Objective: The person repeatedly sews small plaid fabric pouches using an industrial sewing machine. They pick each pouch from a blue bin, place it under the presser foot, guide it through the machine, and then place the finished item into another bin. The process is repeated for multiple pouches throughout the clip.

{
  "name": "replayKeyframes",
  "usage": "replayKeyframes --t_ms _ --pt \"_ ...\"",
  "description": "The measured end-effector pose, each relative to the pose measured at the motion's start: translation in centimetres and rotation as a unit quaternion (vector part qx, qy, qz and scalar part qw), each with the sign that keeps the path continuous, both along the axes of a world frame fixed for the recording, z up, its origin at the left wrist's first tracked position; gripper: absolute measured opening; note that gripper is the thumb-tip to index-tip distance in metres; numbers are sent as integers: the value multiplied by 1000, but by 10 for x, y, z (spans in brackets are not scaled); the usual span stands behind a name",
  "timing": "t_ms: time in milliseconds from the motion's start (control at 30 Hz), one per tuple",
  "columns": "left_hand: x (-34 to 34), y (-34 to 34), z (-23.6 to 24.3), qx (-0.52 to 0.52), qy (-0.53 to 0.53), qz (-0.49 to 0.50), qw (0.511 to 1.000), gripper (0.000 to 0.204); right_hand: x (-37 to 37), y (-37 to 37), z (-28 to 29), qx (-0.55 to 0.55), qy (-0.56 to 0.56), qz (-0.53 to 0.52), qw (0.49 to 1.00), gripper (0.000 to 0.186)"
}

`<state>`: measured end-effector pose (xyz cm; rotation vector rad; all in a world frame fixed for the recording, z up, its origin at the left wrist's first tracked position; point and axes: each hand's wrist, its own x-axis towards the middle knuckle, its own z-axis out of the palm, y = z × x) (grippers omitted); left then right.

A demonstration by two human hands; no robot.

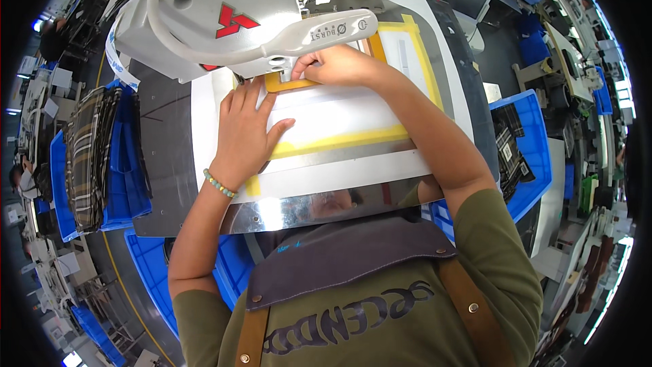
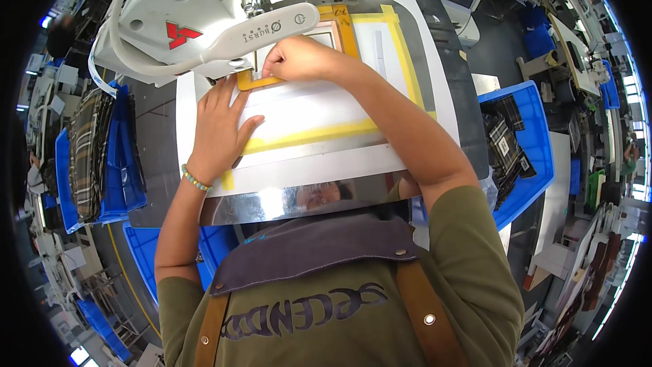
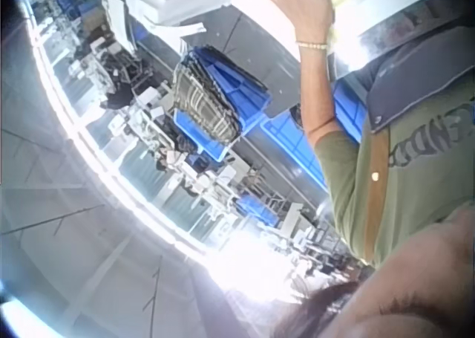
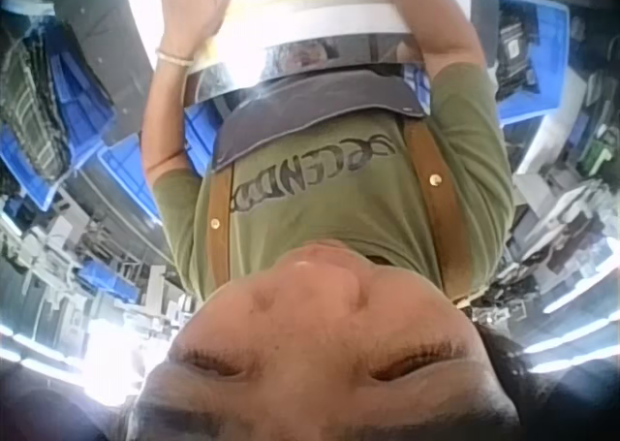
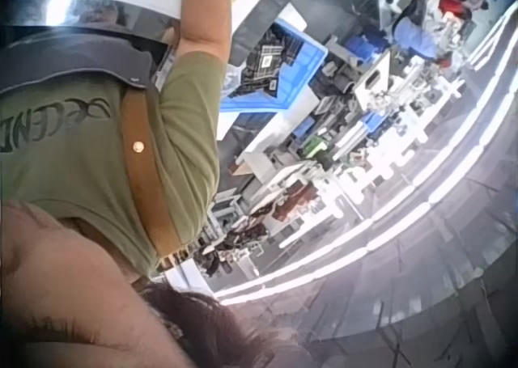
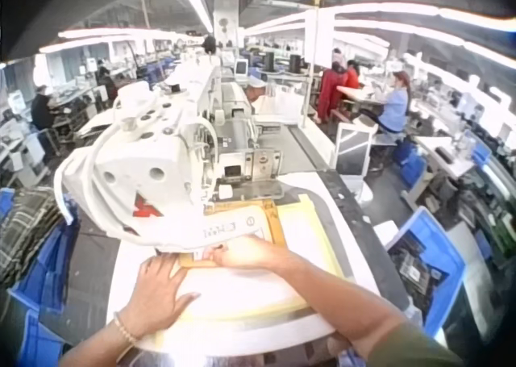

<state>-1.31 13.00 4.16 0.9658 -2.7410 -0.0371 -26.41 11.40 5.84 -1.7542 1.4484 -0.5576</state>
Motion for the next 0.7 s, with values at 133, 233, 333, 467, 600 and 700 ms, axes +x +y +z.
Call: replayKeyframes --t_ms 133,233,333,467,600,700 --pt "0 -2 2 3 -6 3 1000 61 -27 -1 -2 -56 1 50 997 21" --pt "-1 -1 3 7 4 3 1000 58 -55 2 19 -32 -35 83 995 18" --pt "1 -2 4 19 20 6 1000 55 -67 8 34 -9 50 45 998 17" --pt "0 -2 2 14 29 9 999 54 -65 11 37 21 183 81 979 13" --pt "0 -2 1 6 21 11 1000 54 -62 14 35 -19 228 100 968 11" --pt "1 -1 0 11 18 12 1000 55 -62 14 34 -39 238 111 964 10"
